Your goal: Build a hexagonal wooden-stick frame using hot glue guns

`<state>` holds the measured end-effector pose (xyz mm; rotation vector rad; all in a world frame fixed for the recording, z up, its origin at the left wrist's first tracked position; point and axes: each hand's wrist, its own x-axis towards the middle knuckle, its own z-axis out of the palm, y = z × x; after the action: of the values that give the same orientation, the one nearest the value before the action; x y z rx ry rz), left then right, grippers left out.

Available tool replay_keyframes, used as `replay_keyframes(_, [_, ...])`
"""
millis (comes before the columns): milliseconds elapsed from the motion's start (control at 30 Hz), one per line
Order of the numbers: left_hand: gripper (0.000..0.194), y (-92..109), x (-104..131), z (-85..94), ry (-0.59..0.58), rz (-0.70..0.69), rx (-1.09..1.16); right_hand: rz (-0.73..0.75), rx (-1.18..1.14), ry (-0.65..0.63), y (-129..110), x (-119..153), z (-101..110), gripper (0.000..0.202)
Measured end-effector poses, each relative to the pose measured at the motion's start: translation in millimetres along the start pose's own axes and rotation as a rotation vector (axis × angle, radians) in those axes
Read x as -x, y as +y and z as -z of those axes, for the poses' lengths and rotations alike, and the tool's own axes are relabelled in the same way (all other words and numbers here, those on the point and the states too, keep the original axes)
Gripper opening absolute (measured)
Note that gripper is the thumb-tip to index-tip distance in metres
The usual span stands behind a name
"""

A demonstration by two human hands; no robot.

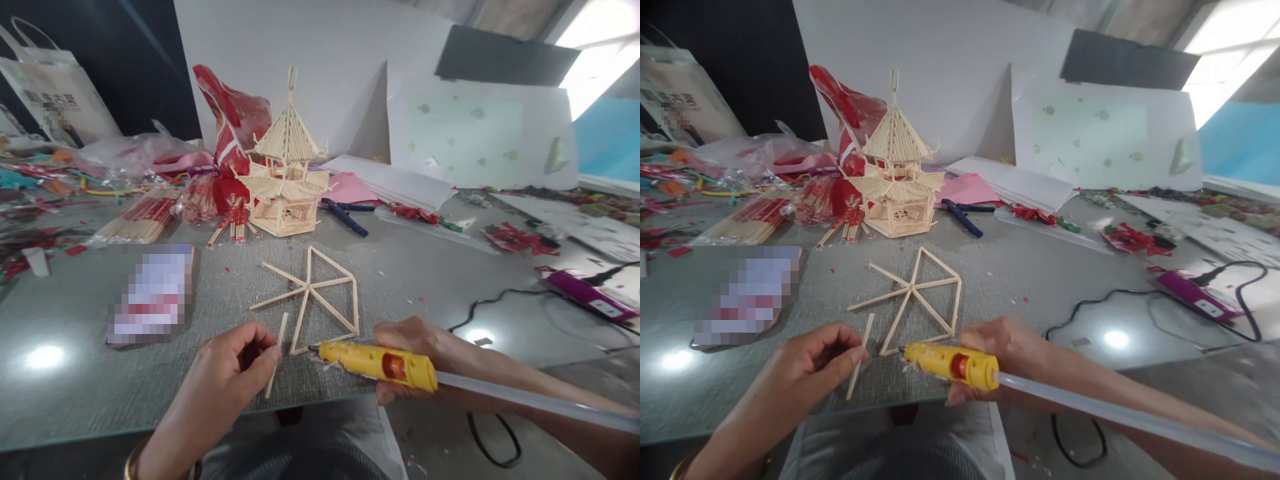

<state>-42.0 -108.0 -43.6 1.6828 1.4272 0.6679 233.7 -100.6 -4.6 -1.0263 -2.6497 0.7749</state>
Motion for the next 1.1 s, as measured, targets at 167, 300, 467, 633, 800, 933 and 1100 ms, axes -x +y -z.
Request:
replay_keyframes(167, [0.025,-1.3,0.3,-0.7,0.017,0.0,0.0,0.027,-0.028,0.017,2.8,3.6,-1.2,0.035])
replay_keyframes(300, [0.025,-6.4,-0.9,-0.2,-0.025,-0.012,-0.003,-0.064,-0.004,-0.012,-1.1,10.1,5.8,0.033])
replay_keyframes(467, [0.029,-9.6,0.7,-2.7,-0.001,0.027,0.014,-0.145,-0.045,0.063,2.4,30.1,13.6,0.035])
replay_keyframes(633, [0.033,-9.6,2.0,-2.8,-0.027,0.046,0.02,-0.289,-0.062,0.055,10.7,50.8,13.7,0.034])
replay_keyframes(800, [0.033,-9.3,1.2,-2.0,-0.026,0.035,0.008,-0.295,-0.039,0.066,14.6,57.0,13.0,0.033])
replay_keyframes(933, [0.033,-8.0,1.4,-1.6,-0.019,0.043,-0.01,-0.251,-0.009,0.075,17.2,57.6,11.9,0.034])
replay_keyframes(1100, [0.033,-6.9,2.0,-1.0,-0.027,0.05,-0.013,-0.242,0.014,0.074,14.5,57.7,11.5,0.036])
